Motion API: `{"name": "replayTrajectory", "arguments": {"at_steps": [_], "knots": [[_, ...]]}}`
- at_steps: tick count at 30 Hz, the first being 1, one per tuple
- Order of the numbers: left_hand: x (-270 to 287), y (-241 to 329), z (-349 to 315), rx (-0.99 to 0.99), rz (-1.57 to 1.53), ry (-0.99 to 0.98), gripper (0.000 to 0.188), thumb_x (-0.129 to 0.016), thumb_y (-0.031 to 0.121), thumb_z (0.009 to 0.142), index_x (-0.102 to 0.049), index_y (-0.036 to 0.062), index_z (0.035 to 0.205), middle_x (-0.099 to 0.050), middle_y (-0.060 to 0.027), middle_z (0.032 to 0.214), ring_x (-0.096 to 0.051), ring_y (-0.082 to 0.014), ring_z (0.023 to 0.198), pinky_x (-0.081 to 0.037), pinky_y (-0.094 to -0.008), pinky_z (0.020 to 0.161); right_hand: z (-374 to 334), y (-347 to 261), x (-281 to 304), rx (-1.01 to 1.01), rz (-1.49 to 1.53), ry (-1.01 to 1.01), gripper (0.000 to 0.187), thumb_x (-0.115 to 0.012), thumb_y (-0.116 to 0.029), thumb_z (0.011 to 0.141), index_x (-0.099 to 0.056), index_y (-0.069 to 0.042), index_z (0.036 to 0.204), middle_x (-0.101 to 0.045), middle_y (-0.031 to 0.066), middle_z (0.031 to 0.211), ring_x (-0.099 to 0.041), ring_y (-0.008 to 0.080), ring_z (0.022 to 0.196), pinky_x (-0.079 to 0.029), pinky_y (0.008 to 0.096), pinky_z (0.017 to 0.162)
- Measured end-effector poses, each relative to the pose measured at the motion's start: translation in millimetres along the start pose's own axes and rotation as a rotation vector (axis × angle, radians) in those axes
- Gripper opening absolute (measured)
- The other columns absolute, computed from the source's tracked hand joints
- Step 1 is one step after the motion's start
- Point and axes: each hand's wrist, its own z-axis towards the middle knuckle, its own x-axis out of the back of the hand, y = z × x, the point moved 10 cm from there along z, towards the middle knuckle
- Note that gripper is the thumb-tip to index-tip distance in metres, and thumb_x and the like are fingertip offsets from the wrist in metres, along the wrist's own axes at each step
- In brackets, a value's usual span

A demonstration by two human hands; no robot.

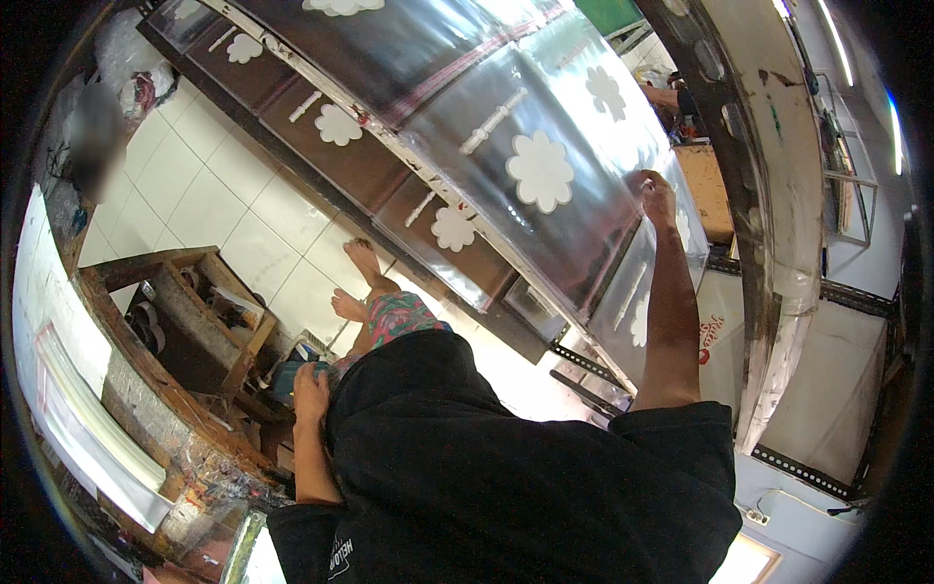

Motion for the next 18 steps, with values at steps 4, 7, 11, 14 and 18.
{"name": "replayTrajectory", "arguments": {"at_steps": [4,7,11,14,18], "knots": [[5.3,-2.1,-6.3,0.034,-0.008,0.035,0.038,-0.060,0.019,0.096,-0.060,-0.0062,0.125,-0.056,-0.0266,0.134,-0.051,-0.0418,0.127,-0.041,-0.0468,0.109,14.5,31.8,-36.5,-0.285,0.133,-0.139,0.031,-0.052,-0.004,0.087,-0.068,-0.005,0.114,-0.072,0.0154,0.104,-0.068,0.0266,0.094,-0.052,0.0370,0.083],[9.4,-7.3,-9.6,0.030,-0.006,0.035,0.040,-0.061,0.019,0.094,-0.060,-0.0056,0.125,-0.057,-0.0270,0.133,-0.051,-0.0421,0.127,-0.041,-0.0466,0.109,26.9,51.1,-33.8,0.066,-0.045,0.043,0.038,-0.051,-0.003,0.089,-0.064,-0.005,0.125,-0.068,0.0132,0.120,-0.062,0.0262,0.114,-0.048,0.0371,0.097],[15.2,9.9,4.3,-0.035,-0.157,0.071,0.041,-0.061,0.021,0.094,-0.060,-0.0049,0.125,-0.058,-0.0273,0.132,-0.052,-0.0422,0.127,-0.041,-0.0464,0.109,77.9,61.3,22.3,0.273,0.581,0.122,0.036,-0.051,-0.011,0.095,-0.061,0.003,0.127,-0.062,0.0129,0.130,-0.058,0.0251,0.120,-0.045,0.0365,0.104],[51.5,17.3,-16.4,-0.031,-0.118,0.308,0.042,-0.059,0.024,0.095,-0.060,-0.0036,0.126,-0.058,-0.0265,0.132,-0.053,-0.0412,0.127,-0.042,-0.0461,0.109,70.0,-92.2,-15.4,0.525,0.140,0.212,0.030,-0.052,-0.011,0.100,-0.064,0.005,0.121,-0.064,0.0162,0.127,-0.061,0.0259,0.117,-0.047,0.0369,0.103],[95.4,48.4,-11.4,-0.073,-0.238,0.439,0.044,-0.062,0.026,0.093,-0.061,-0.0024,0.126,-0.058,-0.0258,0.133,-0.053,-0.0410,0.127,-0.041,-0.0455,0.110,65.4,-253.4,-20.7,0.383,0.799,-0.030,0.036,-0.059,-0.016,0.099,-0.060,0.004,0.128,-0.060,0.0161,0.131,-0.060,0.0278,0.118,-0.049,0.0393,0.102]]}}
